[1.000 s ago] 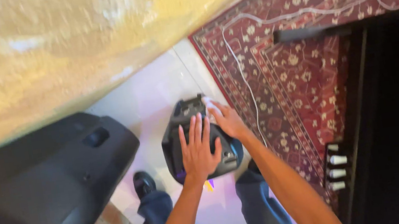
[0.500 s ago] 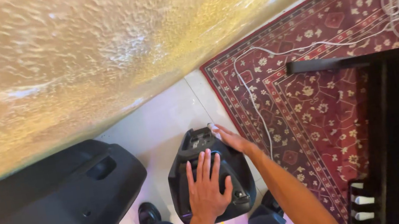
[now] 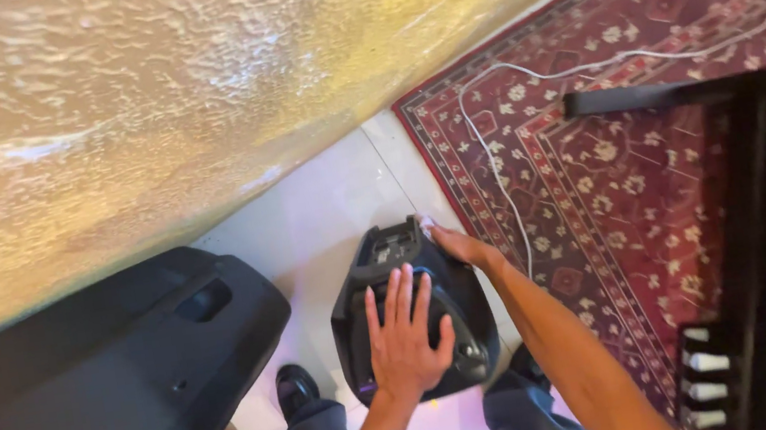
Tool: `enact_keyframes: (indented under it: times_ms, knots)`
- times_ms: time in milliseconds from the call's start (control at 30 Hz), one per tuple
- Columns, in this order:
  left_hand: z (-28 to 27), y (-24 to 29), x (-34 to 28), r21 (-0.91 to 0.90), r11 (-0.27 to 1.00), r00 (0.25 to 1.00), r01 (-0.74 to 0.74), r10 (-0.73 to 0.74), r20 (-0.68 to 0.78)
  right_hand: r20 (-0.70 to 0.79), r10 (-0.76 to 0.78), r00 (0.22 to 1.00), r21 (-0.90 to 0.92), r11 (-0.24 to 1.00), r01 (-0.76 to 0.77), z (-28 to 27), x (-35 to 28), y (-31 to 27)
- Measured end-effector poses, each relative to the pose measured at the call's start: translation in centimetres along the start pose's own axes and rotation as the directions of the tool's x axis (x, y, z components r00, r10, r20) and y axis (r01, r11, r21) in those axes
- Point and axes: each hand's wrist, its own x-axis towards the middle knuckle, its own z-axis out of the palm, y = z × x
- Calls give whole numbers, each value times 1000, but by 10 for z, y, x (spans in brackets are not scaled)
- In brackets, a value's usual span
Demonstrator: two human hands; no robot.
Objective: Cleaning a large speaker with a cloth and then moving it to a different position.
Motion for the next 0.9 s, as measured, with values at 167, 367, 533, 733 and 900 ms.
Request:
enact_keyframes:
  times_ms: [167, 367, 533, 733, 900]
  knots:
    - [1, 1, 0, 29, 1000, 1000, -2, 1, 9, -4, -93, 996, -391, 916, 85, -11, -11, 32]
    - [3, 0, 0, 48, 999, 1000, -5, 4, 12, -192, -1, 981, -289, 956, -56, 27, -130, -126]
    - [7, -1, -4, 56, 998, 1000, -15, 15, 10, -326, -60, 943, -360, 931, -65, 64, -192, -156]
    - [13, -6, -6, 137, 989, 998, -56, 51, 39, -482, -470, 739, -541, 824, 171, 131, -236, -161]
    - [10, -12, -7, 78, 989, 989, -128, 121, 81, -702, -411, 582, -518, 855, -20, 154, -238, -135]
